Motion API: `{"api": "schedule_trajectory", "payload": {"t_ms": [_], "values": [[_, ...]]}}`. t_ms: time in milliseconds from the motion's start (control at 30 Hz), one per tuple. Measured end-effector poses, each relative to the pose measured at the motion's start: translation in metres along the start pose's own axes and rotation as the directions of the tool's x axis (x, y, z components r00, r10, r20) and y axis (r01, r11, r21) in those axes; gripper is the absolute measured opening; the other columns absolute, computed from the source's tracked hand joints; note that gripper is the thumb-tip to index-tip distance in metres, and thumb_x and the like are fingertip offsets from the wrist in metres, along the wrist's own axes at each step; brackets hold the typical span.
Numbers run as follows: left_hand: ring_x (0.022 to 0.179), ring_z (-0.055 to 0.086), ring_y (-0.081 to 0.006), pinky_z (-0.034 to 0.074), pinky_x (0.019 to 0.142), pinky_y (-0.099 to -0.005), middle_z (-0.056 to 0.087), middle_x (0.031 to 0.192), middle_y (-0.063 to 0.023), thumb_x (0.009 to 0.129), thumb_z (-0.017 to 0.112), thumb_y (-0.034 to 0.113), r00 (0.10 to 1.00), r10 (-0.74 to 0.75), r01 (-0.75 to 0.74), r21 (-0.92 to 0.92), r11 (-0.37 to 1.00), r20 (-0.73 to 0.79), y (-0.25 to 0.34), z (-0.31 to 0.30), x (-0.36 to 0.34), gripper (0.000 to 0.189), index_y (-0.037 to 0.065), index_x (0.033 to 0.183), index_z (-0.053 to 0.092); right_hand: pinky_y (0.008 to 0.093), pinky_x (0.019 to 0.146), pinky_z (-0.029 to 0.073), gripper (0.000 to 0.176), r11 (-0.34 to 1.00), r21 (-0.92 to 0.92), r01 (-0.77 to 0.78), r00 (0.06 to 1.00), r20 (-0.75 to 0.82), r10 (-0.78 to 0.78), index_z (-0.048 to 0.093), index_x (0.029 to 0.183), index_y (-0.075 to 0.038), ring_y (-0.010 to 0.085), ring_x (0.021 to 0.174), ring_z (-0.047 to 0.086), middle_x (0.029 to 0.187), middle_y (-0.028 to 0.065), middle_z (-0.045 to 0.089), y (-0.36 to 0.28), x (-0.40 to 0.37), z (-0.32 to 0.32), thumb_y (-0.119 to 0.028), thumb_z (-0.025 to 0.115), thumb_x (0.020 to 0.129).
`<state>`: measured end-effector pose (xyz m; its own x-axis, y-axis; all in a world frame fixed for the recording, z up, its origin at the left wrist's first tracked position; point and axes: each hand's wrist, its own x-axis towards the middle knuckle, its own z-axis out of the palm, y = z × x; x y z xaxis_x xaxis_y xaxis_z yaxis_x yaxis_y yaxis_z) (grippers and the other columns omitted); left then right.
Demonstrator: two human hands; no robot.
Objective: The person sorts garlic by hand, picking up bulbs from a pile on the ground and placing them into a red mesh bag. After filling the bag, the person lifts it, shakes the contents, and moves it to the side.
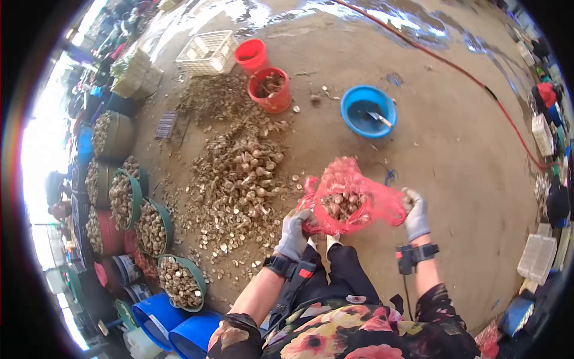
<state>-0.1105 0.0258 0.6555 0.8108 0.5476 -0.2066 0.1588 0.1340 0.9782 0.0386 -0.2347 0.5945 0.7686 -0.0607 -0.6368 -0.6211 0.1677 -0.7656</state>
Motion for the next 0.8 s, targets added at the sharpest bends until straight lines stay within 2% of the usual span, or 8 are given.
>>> {"api": "schedule_trajectory", "payload": {"t_ms": [33, 167, 233, 367, 433, 533, 733, 800], "values": [[0.063, 0.054, -0.0132, 0.046, 0.06, -0.026, 0.054, 0.069, -0.0022, 0.076, 0.057, 0.008, 0.849, -0.523, 0.495, -0.467, 0.733, 0.079, 0.011, 0.002, 0.012, 0.012, 0.002, 0.086, 0.056, 0.0201, 0.036, 0.023, 0.009, 0.989, -0.01, 0.146, 0.989, 0.036, -0.145, 0.061, 0.08, -0.007, 0.0034, 0.041, 0.034, 0.057, -0.0059, 0.045, -0.036, -0.015, 0.018, -0.012, 0.054, 0.08], [0.055, 0.047, -0.0102, 0.039, 0.053, -0.0227, 0.05, 0.064, -0.0017, 0.075, 0.05, 0.007, 0.884, -0.413, 0.465, -0.315, 0.827, 0.22, 0.076, -0.005, 0.003, 0.01, 0.0, 0.081, 0.053, 0.0182, 0.038, 0.023, 0.011, 0.95, -0.228, 0.215, 0.968, 0.177, -0.176, 0.062, 0.084, -0.006, 0.0019, 0.043, 0.034, 0.06, -0.006, 0.046, -0.075, -0.068, 0.024, -0.013, 0.053, 0.082], [0.052, 0.04, -0.0076, 0.033, 0.049, -0.0221, 0.044, 0.062, 0.0016, 0.076, 0.051, 0.009, 0.846, -0.431, 0.52, -0.312, 0.795, 0.313, 0.11, -0.019, 0.009, 0.01, 0.001, 0.082, 0.054, 0.0178, 0.038, 0.021, 0.012, 0.987, -0.051, 0.151, 0.983, -0.096, -0.155, 0.061, 0.087, -0.006, 0.0011, 0.044, 0.032, 0.06, -0.007, 0.044, -0.108, -0.097, 0.05, -0.011, 0.052, 0.083], [0.056, 0.045, -0.0066, 0.034, 0.05, -0.0201, 0.05, 0.069, 0.0028, 0.076, 0.059, 0.005, 0.85, -0.376, 0.524, -0.517, 0.677, 0.368, 0.078, -0.057, 0.024, 0.02, 0.004, 0.096, 0.055, 0.0189, 0.035, 0.019, 0.012, 0.966, -0.076, 0.247, 0.969, 0.022, -0.246, 0.061, 0.089, -0.006, 0.0014, 0.041, 0.026, 0.057, -0.0074, 0.039, -0.073, -0.082, 0.048, -0.01, 0.051, 0.083], [0.068, 0.059, -0.0137, 0.05, 0.058, -0.0269, 0.062, 0.084, -0.0042, 0.076, 0.059, 0.003, 0.856, -0.512, 0.491, -0.432, 0.757, 0.075, 0.029, -0.075, 0.027, 0.031, -0.001, 0.106, 0.052, 0.0192, 0.035, 0.021, 0.006, 0.979, -0.206, -0.008, 0.992, 0.123, 0.034, 0.059, 0.084, -0.008, 0.0032, 0.039, 0.031, 0.056, -0.0056, 0.042, -0.017, -0.049, 0.026, -0.012, 0.055, 0.082], [0.081, 0.061, -0.0177, 0.052, 0.071, -0.0303, 0.062, 0.098, -0.0085, 0.076, 0.06, 0.001, 0.698, -0.716, 0.687, -0.313, 0.656, 0.031, -0.065, -0.108, -0.007, 0.036, -0.001, 0.112, 0.052, 0.0205, 0.038, 0.031, 0.005, 0.907, -0.298, -0.298, 0.939, 0.078, 0.335, 0.058, 0.078, -0.01, 0.0065, 0.044, 0.04, 0.059, -0.004, 0.047, 0.039, -0.042, 0.023, -0.015, 0.06, 0.08], [0.079, 0.057, -0.014, 0.047, 0.072, -0.027, 0.06, 0.09, -0.0081, 0.077, 0.064, 0.008, 0.66, -0.65, 0.703, -0.006, 0.711, 0.377, -0.064, -0.073, -0.036, 0.035, -0.003, 0.108, 0.051, 0.0268, 0.062, 0.047, 0.02, 0.748, -0.213, -0.628, 0.7, 0.264, 0.663, 0.057, 0.091, -0.009, 0.0133, 0.061, 0.054, 0.071, 0.0038, 0.056, 0.094, -0.089, 0.059, -0.027, 0.059, 0.083], [0.085, 0.06, -0.0242, 0.047, 0.075, -0.0321, 0.061, 0.092, -0.0129, 0.074, 0.066, 0.016, 0.722, -0.494, 0.377, 0.324, 0.868, 0.484, -0.078, -0.054, -0.048, 0.041, 0.0, 0.109, 0.051, 0.0295, 0.068, 0.049, 0.026, 0.681, -0.151, -0.716, 0.637, 0.258, 0.727, 0.056, 0.095, -0.008, 0.0154, 0.065, 0.057, 0.075, 0.0059, 0.059, 0.098, -0.108, 0.093, -0.031, 0.059, 0.084]]}}
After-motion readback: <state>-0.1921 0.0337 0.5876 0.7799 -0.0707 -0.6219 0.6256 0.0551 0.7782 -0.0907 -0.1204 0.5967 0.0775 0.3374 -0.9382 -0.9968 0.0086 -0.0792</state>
